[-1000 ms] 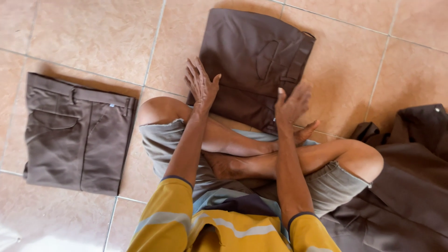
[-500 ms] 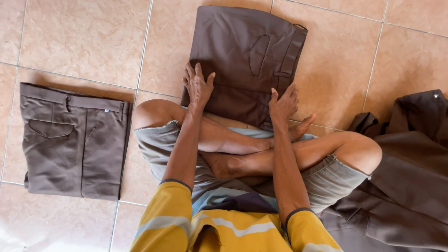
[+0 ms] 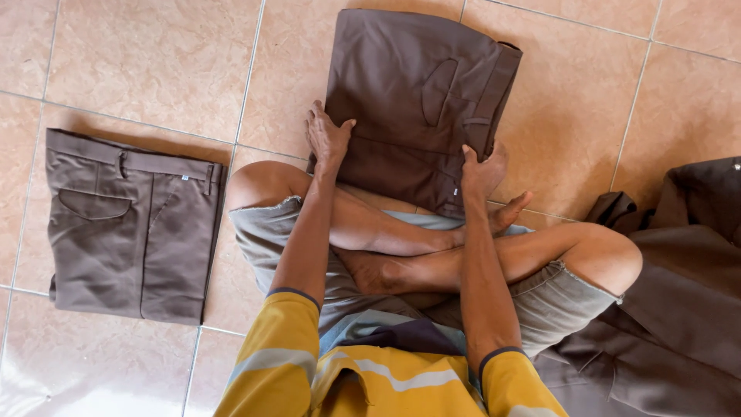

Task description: Folding brown trousers into neat stacks while sitting on the floor.

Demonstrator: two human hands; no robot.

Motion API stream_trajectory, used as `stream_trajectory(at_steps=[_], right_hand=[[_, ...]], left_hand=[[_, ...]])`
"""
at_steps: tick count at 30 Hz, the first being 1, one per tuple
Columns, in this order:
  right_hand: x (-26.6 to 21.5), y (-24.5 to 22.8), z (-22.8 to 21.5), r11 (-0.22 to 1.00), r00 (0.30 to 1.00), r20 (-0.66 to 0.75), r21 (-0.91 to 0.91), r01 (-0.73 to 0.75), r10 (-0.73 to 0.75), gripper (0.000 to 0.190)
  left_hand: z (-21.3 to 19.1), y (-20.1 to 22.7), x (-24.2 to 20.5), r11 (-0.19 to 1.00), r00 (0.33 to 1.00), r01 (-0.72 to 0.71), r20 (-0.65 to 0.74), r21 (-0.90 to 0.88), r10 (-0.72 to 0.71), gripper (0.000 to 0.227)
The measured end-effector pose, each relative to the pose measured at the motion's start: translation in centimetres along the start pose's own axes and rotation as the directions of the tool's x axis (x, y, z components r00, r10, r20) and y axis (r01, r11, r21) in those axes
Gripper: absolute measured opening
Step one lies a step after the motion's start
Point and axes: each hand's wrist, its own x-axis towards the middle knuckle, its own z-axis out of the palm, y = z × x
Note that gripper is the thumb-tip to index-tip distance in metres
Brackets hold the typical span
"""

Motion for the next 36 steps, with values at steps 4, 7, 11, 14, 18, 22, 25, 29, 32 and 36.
stream_trajectory(at_steps=[4, 7, 11, 14, 18, 22, 25, 29, 32, 36], right_hand=[[0.0, -1.6, -0.8, 0.997, 0.995, -0.059, -0.028, 0.074, -0.076, 0.059], [-0.4, 0.0, -0.3, 0.997, 0.999, 0.004, -0.07, 0.039, -0.039, 0.067], [-0.2, 1.2, 0.8, 0.995, 0.999, 0.037, -0.094, 0.011, -0.007, 0.076], [-0.2, 0.6, 0.7, 0.992, 0.999, -0.011, -0.121, 0.028, -0.03, 0.074], [-0.1, 0.6, 0.7, 0.979, 0.998, -0.042, -0.201, 0.044, -0.054, 0.072], [-0.5, 0.1, 0.0, 0.987, 0.997, 0.051, -0.152, -0.057, 0.066, 0.07], [0.3, 1.0, 0.1, 0.987, 0.992, 0.089, -0.135, -0.081, 0.093, 0.07], [1.6, 0.1, -1.4, 0.979, 0.971, 0.199, -0.177, -0.098, 0.133, 0.07], [3.3, 0.7, -1.7, 0.956, 0.92, 0.328, -0.26, -0.133, 0.217, 0.074], [2.9, 0.2, -1.8, 0.954, 0.911, 0.354, -0.277, -0.113, 0.21, 0.079]], left_hand=[[0.4, 0.1, -0.4, 0.996, 0.997, -0.013, 0.075, -0.083, 0.019, 0.087], [-0.9, 1.3, -1.9, 0.999, 0.996, 0.01, 0.094, -0.048, -0.006, 0.084], [-1.3, 1.3, -2.2, 0.997, 0.995, 0.056, 0.089, -0.059, -0.05, 0.088], [-0.8, 1.3, -1.8, 0.993, 0.994, 0.092, 0.074, -0.077, -0.086, 0.091], [-2.0, 2.1, -2.1, 0.995, 0.995, 0.101, 0.02, -0.023, -0.101, 0.084], [-0.6, 0.7, -1.3, 0.995, 0.996, 0.094, 0.004, -0.029, -0.094, 0.078], [0.0, -0.1, -0.7, 0.997, 0.999, 0.049, 0.002, -0.053, -0.049, 0.076], [0.0, -0.7, -0.2, 0.998, 1.0, -0.004, -0.02, -0.059, 0.003, 0.077], [-0.2, -0.8, -0.2, 0.998, 1.0, -0.017, -0.001, -0.058, 0.017, 0.075], [0.1, -0.6, 0.1, 0.998, 0.999, -0.028, -0.018, -0.052, 0.027, 0.07]])
